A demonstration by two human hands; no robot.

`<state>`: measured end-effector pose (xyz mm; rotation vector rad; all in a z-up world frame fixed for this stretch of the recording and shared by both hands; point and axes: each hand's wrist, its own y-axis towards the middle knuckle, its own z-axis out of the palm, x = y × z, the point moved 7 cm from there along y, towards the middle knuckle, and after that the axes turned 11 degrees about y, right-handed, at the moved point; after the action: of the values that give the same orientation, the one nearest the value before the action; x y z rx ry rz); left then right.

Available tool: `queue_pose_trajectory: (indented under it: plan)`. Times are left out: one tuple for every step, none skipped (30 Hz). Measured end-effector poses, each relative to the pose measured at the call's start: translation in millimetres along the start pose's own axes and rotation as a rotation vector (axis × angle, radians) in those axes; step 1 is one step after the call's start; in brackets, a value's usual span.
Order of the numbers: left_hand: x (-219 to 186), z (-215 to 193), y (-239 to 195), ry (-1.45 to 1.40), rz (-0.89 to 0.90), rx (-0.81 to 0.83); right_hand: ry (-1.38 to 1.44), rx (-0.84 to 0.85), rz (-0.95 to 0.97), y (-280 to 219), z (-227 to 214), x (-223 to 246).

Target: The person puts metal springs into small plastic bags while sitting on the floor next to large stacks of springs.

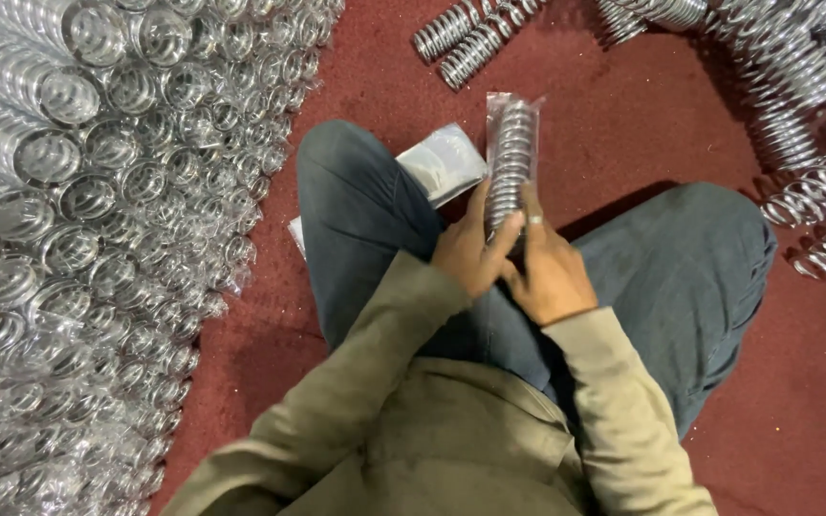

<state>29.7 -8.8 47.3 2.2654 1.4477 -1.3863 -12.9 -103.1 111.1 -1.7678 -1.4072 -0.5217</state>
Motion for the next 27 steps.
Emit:
queue_pose_trajectory:
  plan:
    - [2, 2, -11, 0.001, -0.004, 0.002, 0.003, 0.003, 0.001, -2, -5, -6]
    - [-13, -10, -29, -0.103, 0.248, -0.196, 0.111, -0.204, -0.262, -10, -24, 5]
    - [-24, -23, -54, -0.208, 0.500, -0.394, 0.219, -0.413, -0.523, -26, -43, 13]
    - [-20, -19, -45, -0.206, 0.494, -0.393, 0.224, -0.409, -0.520, -25, -47, 15]
    - [-22, -25, -46, -0.085, 0.573, -0.566, 0.131, -0.488, -0.581, -29, -55, 23]
    - [-24, -30, -46, 0.040, 0.658, -0.744, 0.031, -0.571, -0.650, -31, -63, 33]
    - [-27, -33, -39, 0.041, 0.660, -0.750, 0.030, -0.571, -0.656, -32, -61, 34]
    - [-32, -35, -30, 0.049, 0.675, -0.742, -0.001, -0.549, -0.744, -35, -57, 38]
    - [-37, -36, -21, 0.056, 0.689, -0.734, -0.032, -0.527, -0.831, -39, -54, 42]
    - [-36, -27, -10, 0.058, 0.686, -0.736, -0.030, -0.525, -0.833, -47, -52, 47]
    - [-37, -15, 1, -0.032, 0.787, -0.653, -0.032, -0.546, -0.815, -55, -52, 49]
    - [-39, -2, 11, -0.123, 0.886, -0.562, -0.033, -0.571, -0.793, -64, -51, 51]
    - [-58, -12, -3, -0.122, 0.885, -0.559, -0.030, -0.571, -0.791, -65, -55, 52]
    - [-76, -18, -15, -0.195, 0.849, -0.491, -0.015, -0.635, -0.678, -67, -63, 45]
    - [-95, -23, -26, -0.268, 0.811, -0.423, 0.000, -0.697, -0.564, -70, -72, 37]
    - [-94, -12, -32, -0.275, 0.817, -0.408, -0.006, -0.707, -0.549, -68, -75, 33]
    - [-89, -4, -37, -0.218, 0.743, -0.461, -0.052, -0.651, -0.413, -60, -76, 23]
    - [-85, 2, -40, -0.158, 0.671, -0.520, -0.098, -0.595, -0.284, -52, -77, 13]
    - [-84, 10, -40, -0.163, 0.680, -0.512, -0.102, -0.605, -0.276, -52, -81, 10]
    - [-78, 18, -37, -0.109, 0.599, -0.494, -0.078, -0.476, -0.203, -42, -77, 3]
    - [-70, 24, -34, -0.055, 0.517, -0.475, -0.055, -0.347, -0.132, -34, -71, -3]
    - [-68, 19, -34, -0.046, 0.511, -0.486, -0.050, -0.340, -0.144, -30, -65, -11]
    - [-71, 14, -37, -0.172, 0.615, -0.441, -0.124, -0.293, -0.130, -26, -56, -19]
    - [-72, 5, -41, -0.286, 0.717, -0.397, -0.190, -0.247, -0.127, -18, -44, -25]
    - [-60, 17, -37, -0.264, 0.709, -0.414, -0.177, -0.239, -0.150, -26, -48, -18]
    - [-44, 28, -31, -0.064, 0.670, -0.400, -0.063, -0.239, -0.177, -29, -49, -10]
    - [-25, 36, -24, 0.134, 0.621, -0.382, 0.051, -0.234, -0.202, -32, -49, -2]
